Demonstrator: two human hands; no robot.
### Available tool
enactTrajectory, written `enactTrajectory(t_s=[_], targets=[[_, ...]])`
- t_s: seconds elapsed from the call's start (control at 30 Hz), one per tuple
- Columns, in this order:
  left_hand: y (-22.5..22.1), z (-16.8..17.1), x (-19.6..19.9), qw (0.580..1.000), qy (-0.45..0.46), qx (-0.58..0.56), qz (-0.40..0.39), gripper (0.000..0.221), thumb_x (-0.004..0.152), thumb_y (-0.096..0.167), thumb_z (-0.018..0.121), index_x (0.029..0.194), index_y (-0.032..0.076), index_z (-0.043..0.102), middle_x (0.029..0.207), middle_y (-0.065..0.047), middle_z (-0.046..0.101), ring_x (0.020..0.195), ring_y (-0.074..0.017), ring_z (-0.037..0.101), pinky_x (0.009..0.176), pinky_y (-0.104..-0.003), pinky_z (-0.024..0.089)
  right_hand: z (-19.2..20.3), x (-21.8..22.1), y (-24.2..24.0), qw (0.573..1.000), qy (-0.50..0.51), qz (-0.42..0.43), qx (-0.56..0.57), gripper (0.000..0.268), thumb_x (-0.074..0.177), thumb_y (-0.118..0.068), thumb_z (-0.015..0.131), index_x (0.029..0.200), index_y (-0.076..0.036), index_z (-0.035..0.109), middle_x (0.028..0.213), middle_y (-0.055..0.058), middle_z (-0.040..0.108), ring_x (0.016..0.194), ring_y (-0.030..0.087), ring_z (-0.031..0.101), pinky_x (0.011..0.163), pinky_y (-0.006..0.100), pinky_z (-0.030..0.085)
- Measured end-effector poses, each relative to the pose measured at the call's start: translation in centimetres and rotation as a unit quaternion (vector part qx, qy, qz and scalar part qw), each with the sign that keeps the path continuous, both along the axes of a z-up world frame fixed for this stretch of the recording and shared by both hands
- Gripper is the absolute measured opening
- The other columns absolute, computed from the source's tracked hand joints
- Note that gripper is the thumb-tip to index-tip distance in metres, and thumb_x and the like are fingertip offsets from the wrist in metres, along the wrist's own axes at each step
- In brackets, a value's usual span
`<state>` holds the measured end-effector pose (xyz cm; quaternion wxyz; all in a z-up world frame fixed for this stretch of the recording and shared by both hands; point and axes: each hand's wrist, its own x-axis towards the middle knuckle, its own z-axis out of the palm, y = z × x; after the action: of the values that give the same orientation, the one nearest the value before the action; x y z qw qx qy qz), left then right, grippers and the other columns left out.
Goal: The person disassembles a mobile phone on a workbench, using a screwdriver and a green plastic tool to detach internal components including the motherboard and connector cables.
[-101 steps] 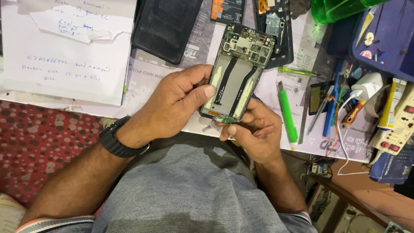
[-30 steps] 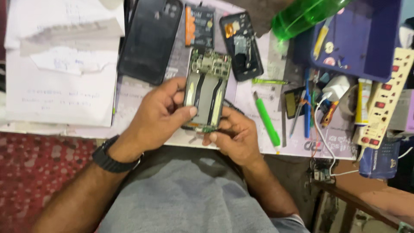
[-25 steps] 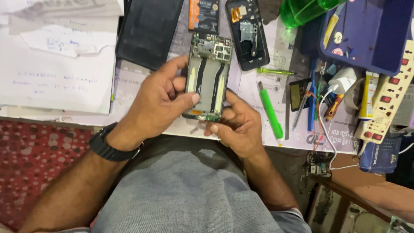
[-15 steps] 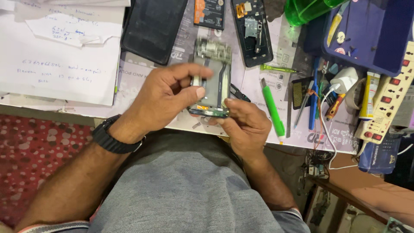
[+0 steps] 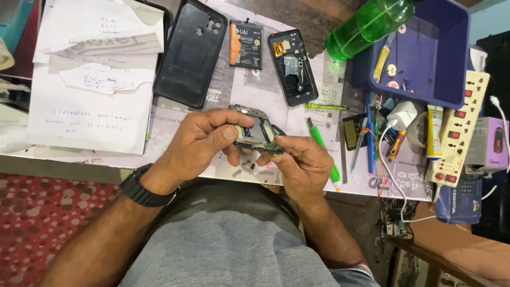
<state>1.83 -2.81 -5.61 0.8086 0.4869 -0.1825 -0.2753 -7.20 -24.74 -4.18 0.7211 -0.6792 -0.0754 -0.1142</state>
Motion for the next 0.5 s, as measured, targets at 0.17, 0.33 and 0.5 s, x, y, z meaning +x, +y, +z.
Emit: enactTrajectory(t_s=[0.17, 0.33, 0.5], targets=[[0.03, 0.00, 0.05, 1.000, -0.001, 0.002, -0.002, 0.049, 0.103, 0.037, 0.062, 0.126, -0.005, 0.067, 0.091, -0.013, 0.077, 0.066, -0.0105, 0.071, 0.060, -0.021, 0.058, -0.03, 0.08, -0.03, 1.000, -0.015, 0.008, -0.009, 0.021, 0.104, -0.001, 0.066, 0.123, 0.006, 0.061, 0.101, 0.022, 0.074, 0.087, 0.025, 0.076, 0.078, 0.036, 0.067], [-0.04, 0.11, 0.07, 1.000, 0.001, 0.002, -0.003, 0.047, 0.103, 0.036, 0.062, 0.126, -0.005, 0.067, 0.091, -0.013, 0.077, 0.066, -0.0104, 0.071, 0.059, -0.022, 0.058, 0.04, 0.12, -0.01, 1.000, -0.018, 0.006, -0.019, 0.021, 0.104, -0.003, 0.067, 0.123, 0.006, 0.061, 0.099, 0.022, 0.074, 0.086, 0.024, 0.077, 0.077, 0.035, 0.067], [0.04, 0.08, 0.05, 1.000, -0.004, 0.009, -0.002, 0.048, 0.103, 0.036, 0.062, 0.126, -0.005, 0.068, 0.090, -0.013, 0.076, 0.066, -0.0105, 0.071, 0.059, -0.021, 0.059, 0.04, 0.27, 0.01, 0.999, -0.026, 0.013, -0.017, 0.022, 0.105, -0.006, 0.067, 0.123, 0.006, 0.061, 0.100, 0.022, 0.074, 0.086, 0.025, 0.077, 0.076, 0.035, 0.067]])
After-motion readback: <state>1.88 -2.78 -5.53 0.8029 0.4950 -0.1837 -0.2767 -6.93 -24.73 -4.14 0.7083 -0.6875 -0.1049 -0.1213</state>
